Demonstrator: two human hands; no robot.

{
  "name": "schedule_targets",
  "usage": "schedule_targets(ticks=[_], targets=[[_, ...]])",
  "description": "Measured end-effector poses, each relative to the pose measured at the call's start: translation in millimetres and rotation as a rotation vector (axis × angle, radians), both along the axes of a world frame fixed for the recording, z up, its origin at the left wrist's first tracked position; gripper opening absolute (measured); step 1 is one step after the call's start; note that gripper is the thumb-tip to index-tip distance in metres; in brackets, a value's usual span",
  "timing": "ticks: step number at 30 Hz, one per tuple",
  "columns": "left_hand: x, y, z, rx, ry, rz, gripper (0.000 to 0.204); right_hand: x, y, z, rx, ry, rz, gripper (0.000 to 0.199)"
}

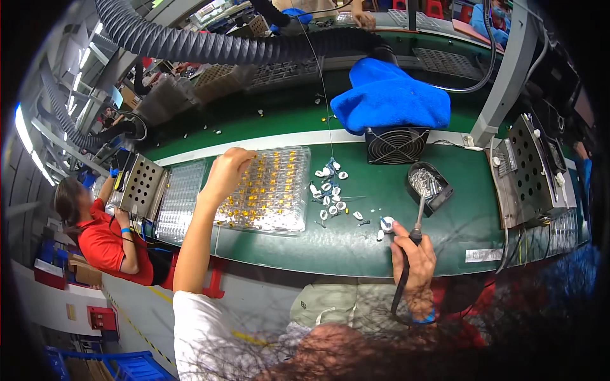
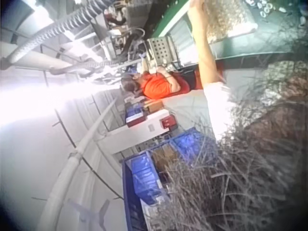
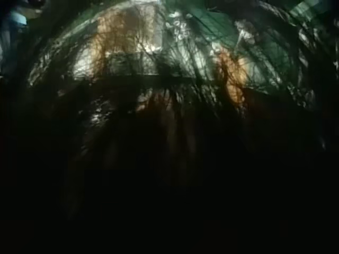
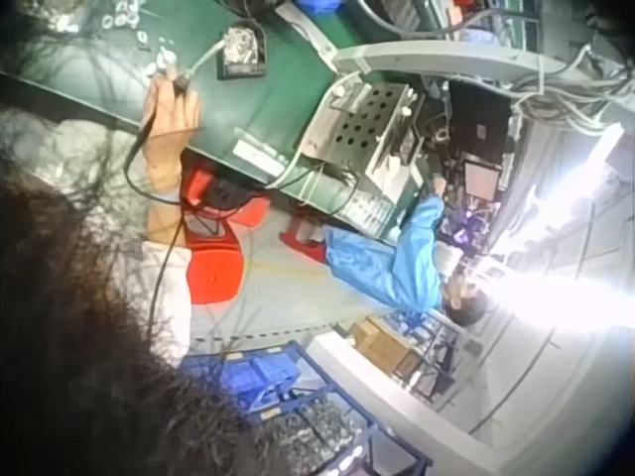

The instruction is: Soldering components onto small circular circuit boards at an assembly station.

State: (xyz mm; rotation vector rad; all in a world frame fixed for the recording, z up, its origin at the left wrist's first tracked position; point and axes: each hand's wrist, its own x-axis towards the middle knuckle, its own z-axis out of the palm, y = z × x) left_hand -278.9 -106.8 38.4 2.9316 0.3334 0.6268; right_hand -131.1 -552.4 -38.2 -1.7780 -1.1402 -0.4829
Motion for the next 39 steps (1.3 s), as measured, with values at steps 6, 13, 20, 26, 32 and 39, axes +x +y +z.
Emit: schedule_targets(ticks=[6,13,20,26,32,39], targets=[[7,5,-12,0.073,0.037,0.018,0.03,0,0,1,0.009,0.013,0.005,0.026],[13,18,-9,0.194,0.104,-0.048,0.026,0,-1,2,0.011,0.005,0.009,0.027],[18,25,4,0.274,0.22,-0.164,0.02,0,-1,0,0.046,0.003,0.02,0.029],[15,27,2,-0.123,0.096,-0.059,0.023,0,-1,0,0.06,0.005,0.018,0.027],[-19,50,16,-0.182,-0.042,0.058,0.024,1,-1,-3,0.075,0.001,0.005,0.021],[-30,50,-5,-0.07,-0.034,0.026,0.03,1,-2,-8,0.059,-0.004,0.002,0.019]])
